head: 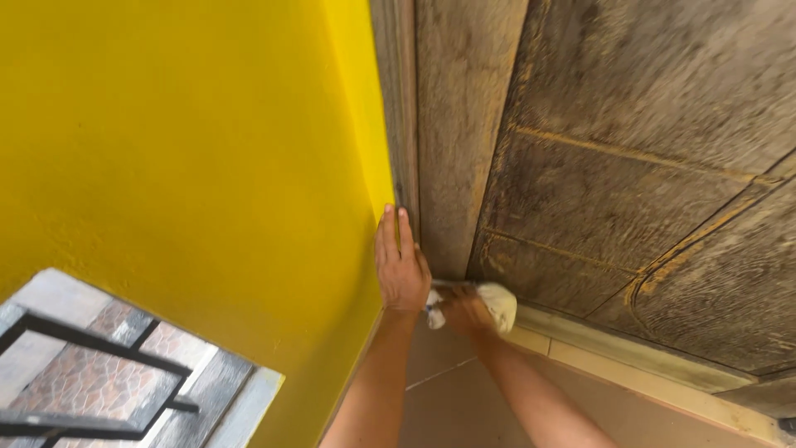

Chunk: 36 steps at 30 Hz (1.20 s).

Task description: Wiping a wooden door with a white cloth.

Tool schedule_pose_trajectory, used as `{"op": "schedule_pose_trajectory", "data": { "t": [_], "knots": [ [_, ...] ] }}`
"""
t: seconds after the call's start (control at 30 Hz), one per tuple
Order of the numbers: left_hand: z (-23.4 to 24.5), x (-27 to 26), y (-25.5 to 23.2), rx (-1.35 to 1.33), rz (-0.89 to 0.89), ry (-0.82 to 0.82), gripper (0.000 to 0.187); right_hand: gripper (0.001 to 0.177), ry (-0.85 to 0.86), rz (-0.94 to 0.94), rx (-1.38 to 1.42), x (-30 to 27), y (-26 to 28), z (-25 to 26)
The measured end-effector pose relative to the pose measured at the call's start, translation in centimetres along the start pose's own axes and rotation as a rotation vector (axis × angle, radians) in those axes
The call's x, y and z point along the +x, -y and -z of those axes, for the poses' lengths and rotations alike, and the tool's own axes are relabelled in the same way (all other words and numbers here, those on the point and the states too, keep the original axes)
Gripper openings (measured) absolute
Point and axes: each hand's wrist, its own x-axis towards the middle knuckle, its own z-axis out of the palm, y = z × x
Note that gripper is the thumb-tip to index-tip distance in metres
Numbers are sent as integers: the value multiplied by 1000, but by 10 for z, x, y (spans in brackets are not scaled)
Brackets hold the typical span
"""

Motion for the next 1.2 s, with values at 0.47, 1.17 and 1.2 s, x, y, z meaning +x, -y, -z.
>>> {"op": "schedule_pose_trajectory", "data": {
  "t": [0.47, 1.17, 1.2],
  "knots": [
    [-26, -7, 4, 44, 38, -109, 64, 20, -605, -287, -290, 99, -113, 208],
    [-66, -10, -57, 27, -54, -58, 60, 37, 155, -386, -38, -203, -91, 50],
    [-68, -9, -59, 23, -52, -55, 60, 37, 160, -388, -41, -228, -99, 55]
  ]
}}
